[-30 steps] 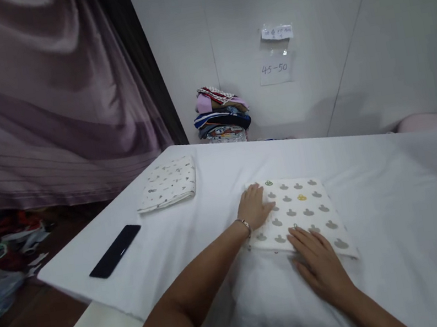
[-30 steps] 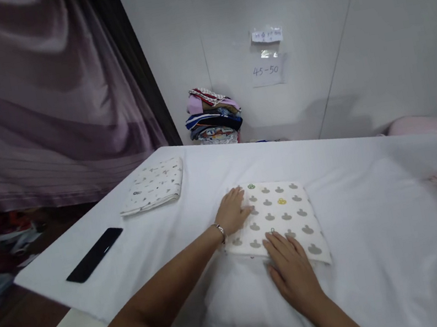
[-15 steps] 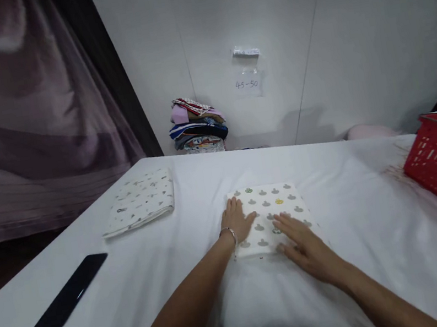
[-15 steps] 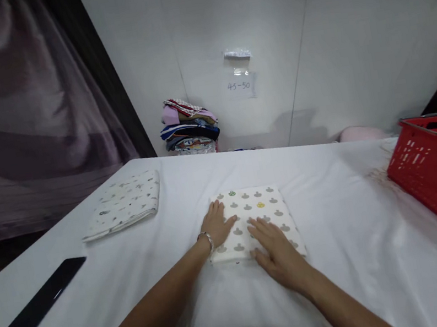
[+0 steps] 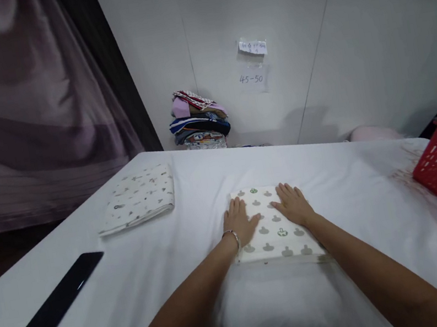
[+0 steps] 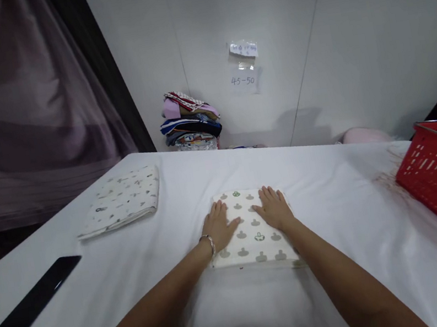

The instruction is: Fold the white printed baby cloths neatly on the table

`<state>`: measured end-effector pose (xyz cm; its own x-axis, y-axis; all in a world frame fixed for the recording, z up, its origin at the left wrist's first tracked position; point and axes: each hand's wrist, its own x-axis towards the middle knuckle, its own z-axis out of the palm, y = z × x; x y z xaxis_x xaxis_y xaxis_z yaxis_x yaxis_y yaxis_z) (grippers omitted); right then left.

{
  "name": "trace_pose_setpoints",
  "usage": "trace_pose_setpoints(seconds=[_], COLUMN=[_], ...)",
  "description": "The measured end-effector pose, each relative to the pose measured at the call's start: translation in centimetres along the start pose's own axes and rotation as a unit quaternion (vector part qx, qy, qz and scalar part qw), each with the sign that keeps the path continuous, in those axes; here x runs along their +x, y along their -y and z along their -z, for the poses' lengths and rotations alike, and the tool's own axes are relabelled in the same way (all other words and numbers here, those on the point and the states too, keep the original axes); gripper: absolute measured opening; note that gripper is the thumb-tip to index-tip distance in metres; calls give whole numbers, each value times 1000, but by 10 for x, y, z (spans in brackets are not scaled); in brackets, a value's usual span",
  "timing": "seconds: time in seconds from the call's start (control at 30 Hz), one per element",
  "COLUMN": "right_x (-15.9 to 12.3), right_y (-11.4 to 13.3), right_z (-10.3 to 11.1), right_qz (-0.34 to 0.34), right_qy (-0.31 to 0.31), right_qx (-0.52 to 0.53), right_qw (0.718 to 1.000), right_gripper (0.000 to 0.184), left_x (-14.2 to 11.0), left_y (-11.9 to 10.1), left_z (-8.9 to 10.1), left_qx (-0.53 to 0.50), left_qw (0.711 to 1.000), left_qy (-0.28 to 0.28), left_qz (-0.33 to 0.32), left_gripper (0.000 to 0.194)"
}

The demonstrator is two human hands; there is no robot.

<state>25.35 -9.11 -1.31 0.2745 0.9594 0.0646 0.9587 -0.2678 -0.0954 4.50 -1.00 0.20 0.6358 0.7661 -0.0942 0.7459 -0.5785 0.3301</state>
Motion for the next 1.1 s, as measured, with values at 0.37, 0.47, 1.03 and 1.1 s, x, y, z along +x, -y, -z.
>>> trace_pose_setpoints(seconds=[0.37, 0.47, 1.03, 1.1], right_x=[0, -1, -97, -99], right_y=[-1, -2, 44, 46], right_z=[-2, -4, 14, 15], right_qz=[0, 7, 71, 66], right_qy=[-6, -9, 19, 22], right_qx=[-12, -7, 47, 43], right_qw=[1000, 1000, 996, 997], right_gripper=[71, 71, 63, 63], left_x=[52, 56, 58, 60], left_y=[-22, -14, -12, -13], left_z=[11, -1, -6, -3], left_qx=[19, 11, 37, 36], left_qw=[999, 999, 998, 998], left_qy=[6, 0, -15, -9], left_qz=[-47, -47, -48, -50], left_gripper=[81, 84, 81, 81])
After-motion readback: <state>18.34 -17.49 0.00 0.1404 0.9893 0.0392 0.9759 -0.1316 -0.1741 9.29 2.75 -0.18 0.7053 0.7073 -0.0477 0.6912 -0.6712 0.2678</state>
